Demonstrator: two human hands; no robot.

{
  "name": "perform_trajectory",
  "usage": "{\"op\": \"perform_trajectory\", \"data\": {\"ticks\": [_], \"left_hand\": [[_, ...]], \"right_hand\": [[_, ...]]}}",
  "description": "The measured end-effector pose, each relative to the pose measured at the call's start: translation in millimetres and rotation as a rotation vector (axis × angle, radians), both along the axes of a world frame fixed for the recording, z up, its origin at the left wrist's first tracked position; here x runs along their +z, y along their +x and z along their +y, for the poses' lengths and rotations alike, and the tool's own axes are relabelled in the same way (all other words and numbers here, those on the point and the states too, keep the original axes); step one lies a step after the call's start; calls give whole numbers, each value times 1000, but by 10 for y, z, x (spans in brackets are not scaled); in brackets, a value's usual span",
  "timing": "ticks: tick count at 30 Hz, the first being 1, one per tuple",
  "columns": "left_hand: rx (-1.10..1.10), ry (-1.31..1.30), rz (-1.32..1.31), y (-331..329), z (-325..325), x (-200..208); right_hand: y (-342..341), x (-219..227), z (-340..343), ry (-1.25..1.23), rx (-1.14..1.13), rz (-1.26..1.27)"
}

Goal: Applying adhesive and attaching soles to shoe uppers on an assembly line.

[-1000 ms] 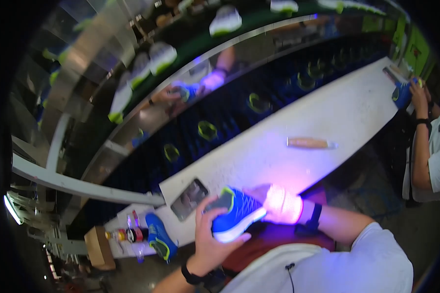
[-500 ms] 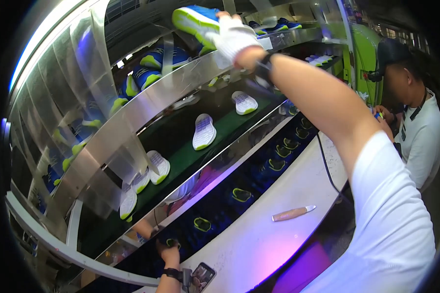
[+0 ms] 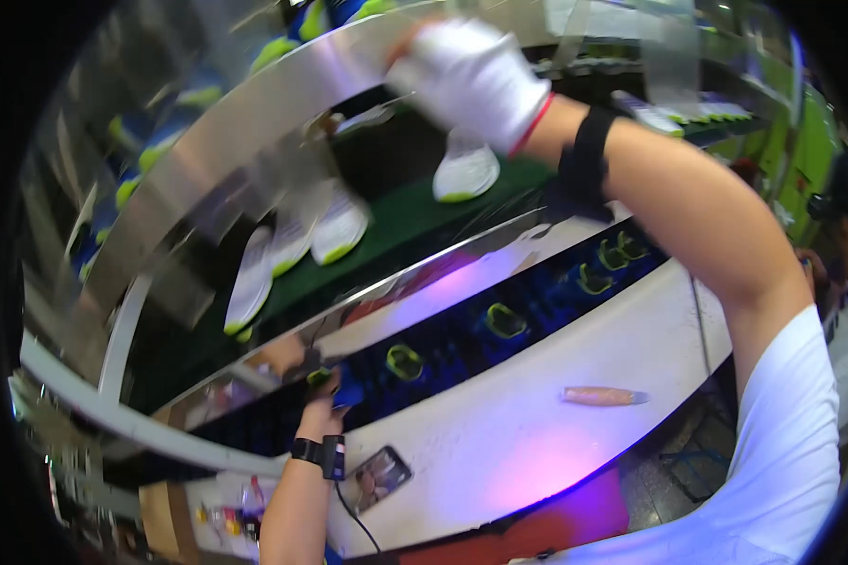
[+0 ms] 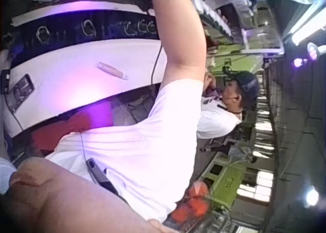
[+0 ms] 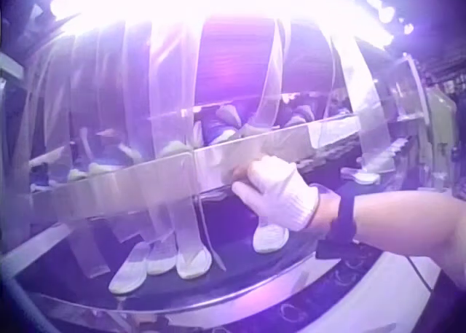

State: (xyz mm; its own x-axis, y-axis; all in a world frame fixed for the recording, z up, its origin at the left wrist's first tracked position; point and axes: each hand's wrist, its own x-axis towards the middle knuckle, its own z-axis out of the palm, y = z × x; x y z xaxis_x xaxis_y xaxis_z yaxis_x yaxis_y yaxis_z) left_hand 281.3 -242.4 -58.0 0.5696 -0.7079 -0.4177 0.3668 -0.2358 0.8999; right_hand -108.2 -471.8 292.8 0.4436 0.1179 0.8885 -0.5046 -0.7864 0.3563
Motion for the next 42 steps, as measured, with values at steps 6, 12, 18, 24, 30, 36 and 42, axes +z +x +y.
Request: {"op": "perform_trajectory", "data": {"ticks": [6,12,18,24,30,36,42], "left_hand": [[-436,-51,570,-1712,1037,621],[-571,22,187,-1970,1597,292],[-674,-214,-1431,-2096,1544,281],[-936,-8,-1347,-2319,965,554],[-647,-435,-1189,-2474,1142,553],[-576,-827,-809,-2610,1687,404],[-581,-705,-875,-2514,2012,628]], "right_hand": [[2082,-1051,1161,534,465,101],[2461,-861,1519,500,220,329],[408,-1069,2495,407,539,418],[-1002,-1831,2984,1386,109,29],[-1256,-2799,3392,1780,514,-542],[-1218,-3022,3485,1719,777,-742],[-834,-2860,3557,1959,932,-423]]}}
